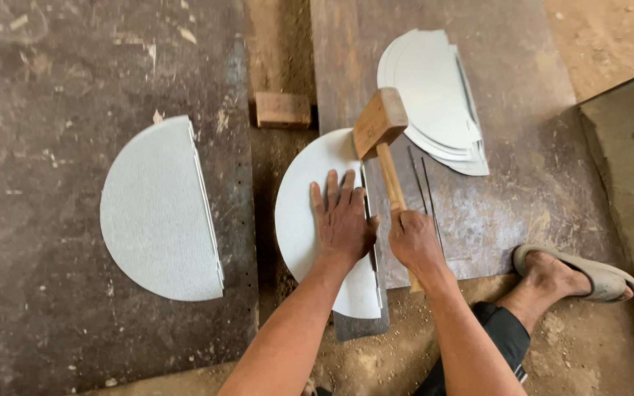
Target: The person sits on the floor and hammers semicircular metal sheets with a wooden mallet, pressing and folding each piece over a straight metal edge to bend its rim, then sets finished pieces on a stack and works through the next one.
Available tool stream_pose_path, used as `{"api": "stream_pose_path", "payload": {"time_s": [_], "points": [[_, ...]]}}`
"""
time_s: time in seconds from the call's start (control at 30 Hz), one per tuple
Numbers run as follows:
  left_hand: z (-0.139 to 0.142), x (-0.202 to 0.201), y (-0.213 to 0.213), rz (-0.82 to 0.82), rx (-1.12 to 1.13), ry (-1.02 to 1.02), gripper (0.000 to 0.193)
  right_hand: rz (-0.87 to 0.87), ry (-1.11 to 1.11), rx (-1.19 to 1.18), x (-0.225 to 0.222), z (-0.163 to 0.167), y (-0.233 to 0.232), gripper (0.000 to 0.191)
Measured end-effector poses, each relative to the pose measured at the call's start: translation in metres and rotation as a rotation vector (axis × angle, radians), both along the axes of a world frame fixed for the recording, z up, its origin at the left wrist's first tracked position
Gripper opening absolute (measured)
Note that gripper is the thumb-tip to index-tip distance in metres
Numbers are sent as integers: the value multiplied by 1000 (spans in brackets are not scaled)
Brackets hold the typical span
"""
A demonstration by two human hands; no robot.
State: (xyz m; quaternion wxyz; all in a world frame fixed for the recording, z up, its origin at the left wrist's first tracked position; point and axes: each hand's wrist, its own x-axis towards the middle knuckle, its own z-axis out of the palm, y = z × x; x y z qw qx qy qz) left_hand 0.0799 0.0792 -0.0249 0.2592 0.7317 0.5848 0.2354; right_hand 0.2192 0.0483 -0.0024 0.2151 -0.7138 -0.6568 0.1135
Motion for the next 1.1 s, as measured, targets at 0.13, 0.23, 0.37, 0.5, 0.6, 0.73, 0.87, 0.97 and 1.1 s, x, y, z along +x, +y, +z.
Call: {"api": "stream_pose_path", "payload": {"time_s": [0.13,0.23,0.37,0.5,0.6,0.73,0.87,0.97,1.1], "points": [[-6,-25,-10,5,103,-285,63,155,-27,133,-1,-9,-8,41],[-16,-70,-38,303,355,-330,65,47,57,109,-9,-16,-16,44],[-30,-106,-54,578,-258,-643,83,-40,153,8,-16,-10,-14,48],[-32,-97,-63,559,-705,-804,57,-206,288,-301,-27,27,-26,51],[-26,-92,-74,434,-474,-921,43,-105,264,47,-35,47,-60,49],[-12,-88,-81,467,-459,-820,36,95,-11,267,-35,47,-83,43],[2,-83,-83,397,-311,-845,42,-224,244,-316,-26,39,-96,46],[8,-83,-86,423,-291,-816,46,7,182,92,-23,38,-114,39],[8,-81,-87,416,-273,-777,40,-69,190,-168,-20,40,-130,32]]}}
